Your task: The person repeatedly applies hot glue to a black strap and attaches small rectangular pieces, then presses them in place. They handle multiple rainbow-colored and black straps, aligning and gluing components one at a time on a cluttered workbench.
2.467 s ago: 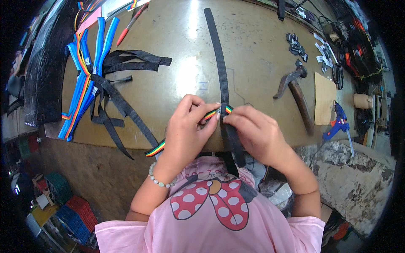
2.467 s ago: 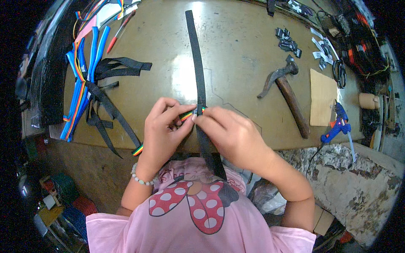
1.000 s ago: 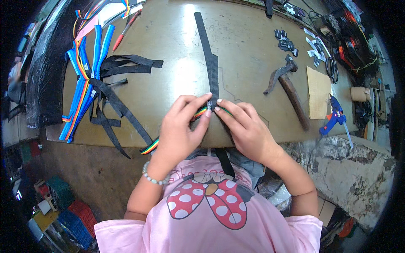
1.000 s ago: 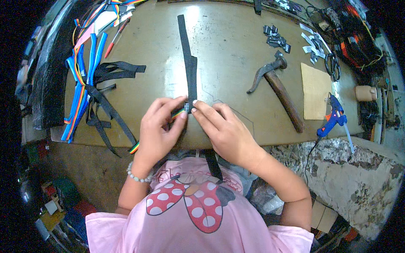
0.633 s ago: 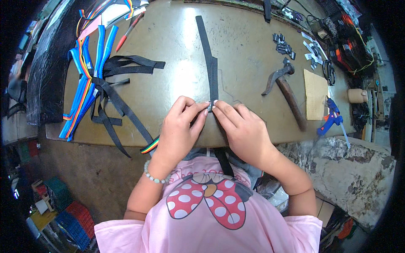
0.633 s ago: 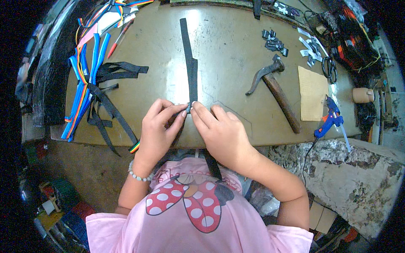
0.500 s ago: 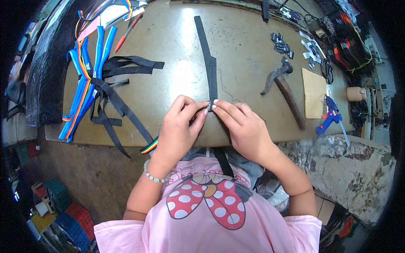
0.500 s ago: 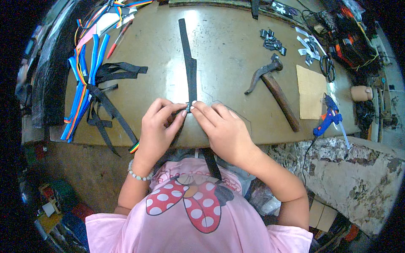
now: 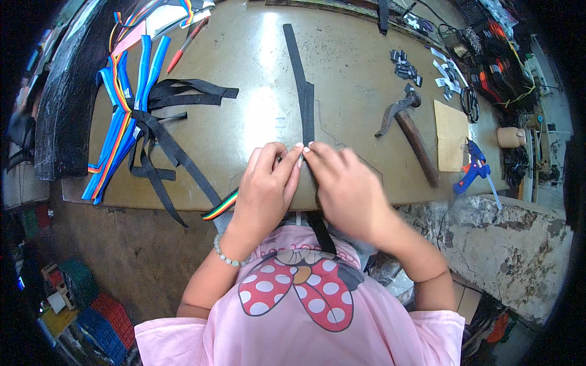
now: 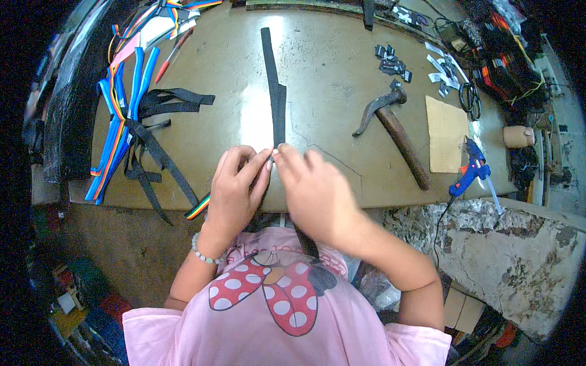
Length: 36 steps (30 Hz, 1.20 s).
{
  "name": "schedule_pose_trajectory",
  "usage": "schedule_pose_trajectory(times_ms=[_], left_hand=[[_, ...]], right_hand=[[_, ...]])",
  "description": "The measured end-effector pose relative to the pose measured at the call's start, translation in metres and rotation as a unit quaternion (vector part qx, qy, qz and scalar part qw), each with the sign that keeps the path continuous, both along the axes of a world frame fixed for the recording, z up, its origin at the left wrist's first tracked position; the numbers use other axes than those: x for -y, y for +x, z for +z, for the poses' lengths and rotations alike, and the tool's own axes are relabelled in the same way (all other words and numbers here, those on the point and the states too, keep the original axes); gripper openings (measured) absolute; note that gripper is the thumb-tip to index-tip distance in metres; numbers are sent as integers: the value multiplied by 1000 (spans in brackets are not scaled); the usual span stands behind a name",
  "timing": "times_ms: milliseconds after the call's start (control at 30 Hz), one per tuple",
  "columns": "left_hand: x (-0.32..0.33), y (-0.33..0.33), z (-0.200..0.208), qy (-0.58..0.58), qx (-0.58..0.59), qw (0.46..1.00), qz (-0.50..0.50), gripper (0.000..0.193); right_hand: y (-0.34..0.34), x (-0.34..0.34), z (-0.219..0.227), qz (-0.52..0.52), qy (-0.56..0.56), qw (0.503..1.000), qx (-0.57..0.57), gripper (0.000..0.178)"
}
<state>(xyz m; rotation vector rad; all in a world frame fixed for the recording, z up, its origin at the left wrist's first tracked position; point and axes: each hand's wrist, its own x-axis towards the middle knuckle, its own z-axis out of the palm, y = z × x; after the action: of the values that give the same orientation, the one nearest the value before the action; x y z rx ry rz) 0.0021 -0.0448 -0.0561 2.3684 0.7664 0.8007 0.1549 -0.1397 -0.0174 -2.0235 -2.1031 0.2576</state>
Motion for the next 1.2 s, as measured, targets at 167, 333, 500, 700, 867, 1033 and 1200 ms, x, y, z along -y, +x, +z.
schedule_pose_trajectory(times_ms=[167,333,500,700,867,1033,1200], left_hand=[[7,-11,4,-123,83,988,41,28],[0,-11,3,-155,85,982,61,25],[-10,3,-1,-166,113,979,43,23],[-10,1,-2,-167,112,979,43,23],[-10,2,2,-176,84,980,33,20],[-9,-1,13,-153,19,988,5,20],[-10,4,8,66,-46,997,1,16]], right_hand=[[94,37,-18,-324,221,901,186,42],[111,54,-12,-385,72,920,-7,38],[45,27,14,-218,153,940,-213,29],[33,18,30,-263,-43,946,-186,27],[28,26,20,-175,-118,967,-145,38],[50,39,9,-224,-23,963,-150,37],[94,62,1,-350,155,924,28,33]])
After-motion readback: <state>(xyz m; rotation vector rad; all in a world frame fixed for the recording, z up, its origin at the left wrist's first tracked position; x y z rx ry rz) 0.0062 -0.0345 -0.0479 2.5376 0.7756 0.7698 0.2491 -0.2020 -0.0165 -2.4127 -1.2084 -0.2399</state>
